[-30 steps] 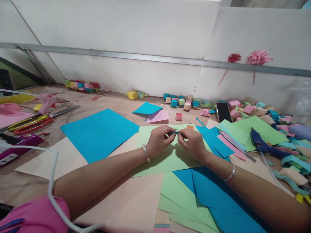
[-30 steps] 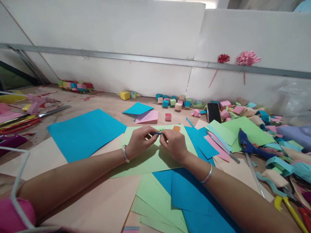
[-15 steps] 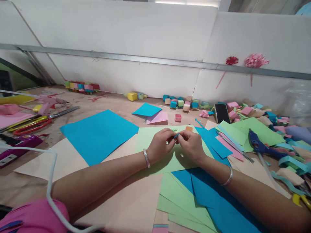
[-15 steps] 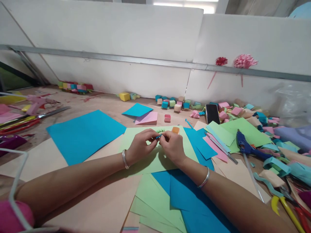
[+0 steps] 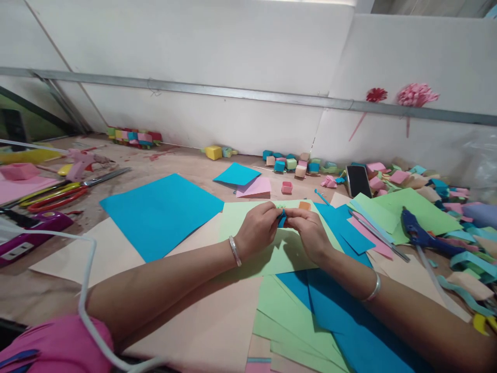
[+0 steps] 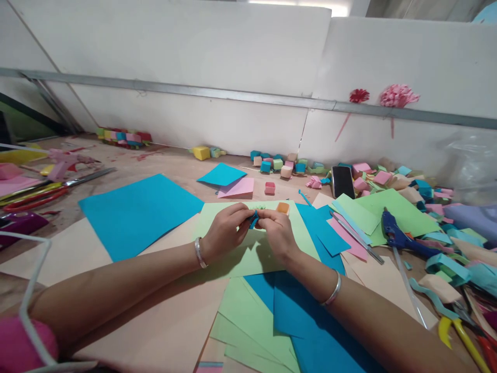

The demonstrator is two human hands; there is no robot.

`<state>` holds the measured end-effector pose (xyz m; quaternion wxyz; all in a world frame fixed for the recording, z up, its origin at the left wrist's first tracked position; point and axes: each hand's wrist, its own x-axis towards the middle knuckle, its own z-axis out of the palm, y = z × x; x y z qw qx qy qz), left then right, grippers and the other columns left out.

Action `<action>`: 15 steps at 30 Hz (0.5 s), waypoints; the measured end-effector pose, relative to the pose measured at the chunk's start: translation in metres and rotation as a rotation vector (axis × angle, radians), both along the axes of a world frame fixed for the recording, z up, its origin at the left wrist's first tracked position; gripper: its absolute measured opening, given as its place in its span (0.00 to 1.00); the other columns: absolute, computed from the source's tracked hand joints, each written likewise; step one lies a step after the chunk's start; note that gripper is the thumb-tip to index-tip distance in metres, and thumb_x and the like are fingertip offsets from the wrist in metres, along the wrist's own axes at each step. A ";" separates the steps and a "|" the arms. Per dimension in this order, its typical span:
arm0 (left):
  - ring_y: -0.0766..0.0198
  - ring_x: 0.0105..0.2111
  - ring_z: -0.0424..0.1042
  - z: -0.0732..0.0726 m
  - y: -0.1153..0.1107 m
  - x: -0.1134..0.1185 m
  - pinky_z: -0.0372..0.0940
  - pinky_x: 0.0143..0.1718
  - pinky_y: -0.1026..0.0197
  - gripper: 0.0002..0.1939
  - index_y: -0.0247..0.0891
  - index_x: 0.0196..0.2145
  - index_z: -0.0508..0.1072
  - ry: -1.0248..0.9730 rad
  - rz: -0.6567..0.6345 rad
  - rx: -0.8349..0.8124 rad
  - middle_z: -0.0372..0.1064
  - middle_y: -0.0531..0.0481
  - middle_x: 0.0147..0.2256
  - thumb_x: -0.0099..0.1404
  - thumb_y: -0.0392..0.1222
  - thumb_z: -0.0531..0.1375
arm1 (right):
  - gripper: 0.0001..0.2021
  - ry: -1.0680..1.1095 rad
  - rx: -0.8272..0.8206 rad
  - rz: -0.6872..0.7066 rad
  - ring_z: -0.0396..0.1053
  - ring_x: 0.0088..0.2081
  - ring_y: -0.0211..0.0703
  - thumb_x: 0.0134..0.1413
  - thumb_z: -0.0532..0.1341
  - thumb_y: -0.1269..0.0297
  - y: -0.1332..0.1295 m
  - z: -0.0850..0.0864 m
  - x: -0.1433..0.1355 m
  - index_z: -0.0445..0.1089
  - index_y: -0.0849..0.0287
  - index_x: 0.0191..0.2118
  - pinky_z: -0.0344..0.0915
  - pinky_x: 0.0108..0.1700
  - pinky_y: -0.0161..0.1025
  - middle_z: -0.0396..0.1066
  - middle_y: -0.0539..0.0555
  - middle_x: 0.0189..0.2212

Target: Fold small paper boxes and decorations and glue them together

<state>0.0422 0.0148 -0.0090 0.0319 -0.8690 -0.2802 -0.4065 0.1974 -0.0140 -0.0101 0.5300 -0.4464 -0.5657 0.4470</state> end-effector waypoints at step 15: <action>0.61 0.37 0.71 -0.005 0.014 -0.001 0.69 0.38 0.59 0.20 0.38 0.45 0.74 -0.148 -0.079 -0.250 0.73 0.46 0.39 0.57 0.26 0.55 | 0.13 -0.278 0.180 -0.029 0.74 0.35 0.43 0.48 0.59 0.68 0.024 0.002 0.022 0.79 0.57 0.38 0.69 0.41 0.40 0.78 0.52 0.34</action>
